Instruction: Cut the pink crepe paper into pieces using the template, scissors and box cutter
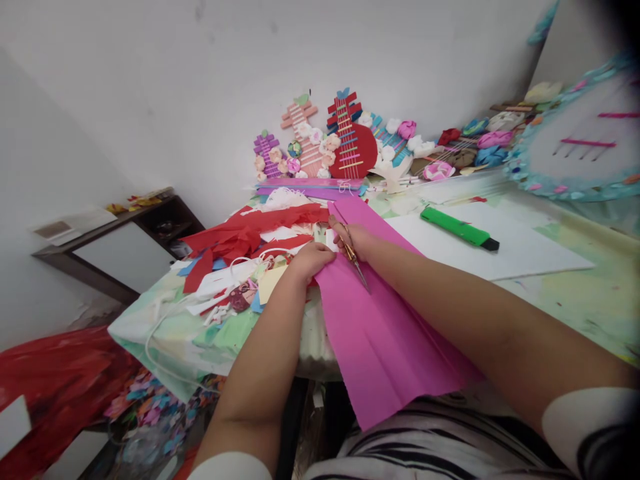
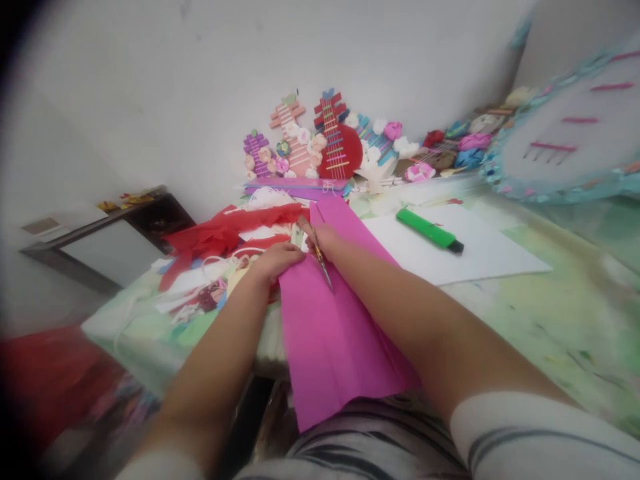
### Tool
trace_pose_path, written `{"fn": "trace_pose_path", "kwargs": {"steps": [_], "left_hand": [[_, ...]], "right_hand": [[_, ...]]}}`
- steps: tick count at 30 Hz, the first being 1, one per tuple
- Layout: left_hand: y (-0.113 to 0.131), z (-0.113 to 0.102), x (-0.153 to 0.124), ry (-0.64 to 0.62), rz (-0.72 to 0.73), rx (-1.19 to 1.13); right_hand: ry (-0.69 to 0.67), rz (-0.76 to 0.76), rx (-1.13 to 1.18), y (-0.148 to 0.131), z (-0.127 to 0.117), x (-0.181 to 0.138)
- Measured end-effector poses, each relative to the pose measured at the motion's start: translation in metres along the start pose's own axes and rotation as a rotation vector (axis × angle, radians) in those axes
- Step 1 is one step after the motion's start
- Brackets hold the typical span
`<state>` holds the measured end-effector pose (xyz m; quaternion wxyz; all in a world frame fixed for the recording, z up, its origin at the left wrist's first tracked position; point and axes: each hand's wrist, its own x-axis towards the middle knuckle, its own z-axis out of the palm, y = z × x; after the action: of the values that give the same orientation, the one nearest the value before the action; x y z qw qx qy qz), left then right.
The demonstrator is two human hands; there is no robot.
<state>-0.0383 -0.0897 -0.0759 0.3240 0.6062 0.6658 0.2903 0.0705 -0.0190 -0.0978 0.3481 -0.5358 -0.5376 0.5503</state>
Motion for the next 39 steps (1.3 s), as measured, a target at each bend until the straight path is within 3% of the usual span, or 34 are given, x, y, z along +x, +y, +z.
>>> {"fn": "trace_pose_path", "kwargs": {"steps": [8, 26, 39], "left_hand": [[-0.001, 0.000, 0.002, -0.026, -0.009, -0.032], [-0.001, 0.000, 0.002, -0.014, 0.002, 0.005], [-0.004, 0.001, 0.006, -0.020, 0.029, 0.029]], "right_hand": [[-0.101, 0.053, 0.033, -0.006, 0.000, -0.010], [-0.023, 0.102, -0.077, -0.009, 0.001, -0.035], [0.022, 0.138, 0.013, -0.010, 0.003, -0.061]]}}
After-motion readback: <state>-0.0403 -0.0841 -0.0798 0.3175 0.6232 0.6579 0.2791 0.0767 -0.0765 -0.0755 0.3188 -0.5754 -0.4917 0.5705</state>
